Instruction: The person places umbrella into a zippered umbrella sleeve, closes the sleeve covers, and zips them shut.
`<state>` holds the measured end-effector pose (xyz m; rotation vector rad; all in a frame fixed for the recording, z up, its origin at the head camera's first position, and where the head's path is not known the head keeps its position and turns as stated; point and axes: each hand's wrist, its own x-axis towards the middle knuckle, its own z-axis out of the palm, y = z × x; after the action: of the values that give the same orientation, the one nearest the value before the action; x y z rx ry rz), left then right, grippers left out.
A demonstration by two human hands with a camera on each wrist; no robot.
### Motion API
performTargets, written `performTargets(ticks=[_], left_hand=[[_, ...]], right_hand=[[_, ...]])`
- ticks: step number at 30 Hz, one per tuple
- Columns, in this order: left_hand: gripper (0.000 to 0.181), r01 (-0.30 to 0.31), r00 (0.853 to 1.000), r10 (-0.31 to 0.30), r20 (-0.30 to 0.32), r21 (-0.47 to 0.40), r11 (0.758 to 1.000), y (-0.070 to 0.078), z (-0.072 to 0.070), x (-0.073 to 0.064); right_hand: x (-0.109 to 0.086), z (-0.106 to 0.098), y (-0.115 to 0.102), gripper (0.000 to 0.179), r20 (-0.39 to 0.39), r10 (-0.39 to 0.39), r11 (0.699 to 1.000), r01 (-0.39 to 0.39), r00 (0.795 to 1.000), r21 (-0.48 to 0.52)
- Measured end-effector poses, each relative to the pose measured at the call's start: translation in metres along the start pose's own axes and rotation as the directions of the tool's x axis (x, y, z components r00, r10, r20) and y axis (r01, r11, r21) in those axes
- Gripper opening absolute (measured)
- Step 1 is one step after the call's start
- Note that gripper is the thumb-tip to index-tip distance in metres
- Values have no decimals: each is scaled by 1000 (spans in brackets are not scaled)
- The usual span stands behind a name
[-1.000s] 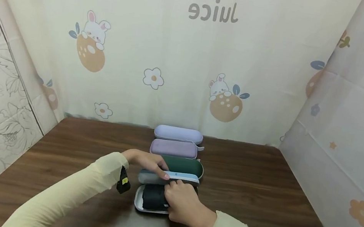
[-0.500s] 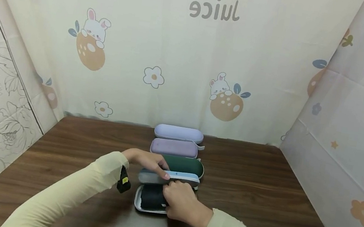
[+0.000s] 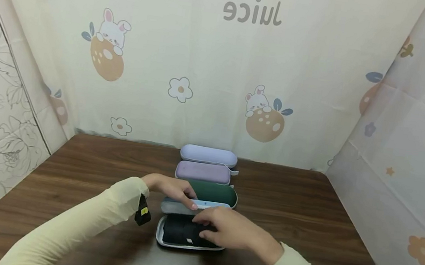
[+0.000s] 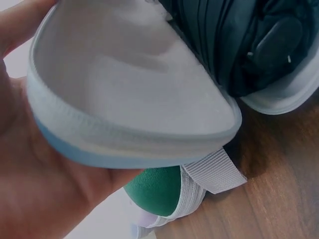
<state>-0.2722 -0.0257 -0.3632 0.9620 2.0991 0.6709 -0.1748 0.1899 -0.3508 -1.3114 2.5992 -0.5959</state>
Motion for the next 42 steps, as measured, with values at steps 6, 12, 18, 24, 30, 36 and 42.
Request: performTargets(ticks=[6, 12, 18, 24, 30, 36, 42], left_hand=[[47, 7, 999, -5, -36, 46, 999, 1, 6, -6], [58, 34, 991, -12, -133, 162, 986, 4, 24, -12], [62, 68, 963, 21, -269, 315, 947, 8, 45, -17], [61, 40, 904, 134, -406, 395, 918, 7, 63, -18], [64, 65, 841, 211, -498, 479, 875, 3, 77, -17], [69, 117, 825, 216, -522, 532, 838, 4, 86, -14], [72, 179, 815, 230, -532, 608, 774, 3, 93, -10]], right_hand=[[-12, -17, 24, 24, -187, -13, 1000, 15, 982, 12], [-15, -9, 47, 31, -113, 37, 993, -24, 993, 118], [-13, 3, 57, 44, -15, 60, 968, -54, 998, 245], [-11, 8, 55, 46, 15, 48, 973, -50, 999, 226], [-10, 13, 50, 47, 16, 40, 996, -41, 999, 75], [-12, 18, 44, 46, -9, 10, 999, -10, 1000, -40], [-12, 24, 43, 50, -41, -18, 982, 10, 999, -189]])
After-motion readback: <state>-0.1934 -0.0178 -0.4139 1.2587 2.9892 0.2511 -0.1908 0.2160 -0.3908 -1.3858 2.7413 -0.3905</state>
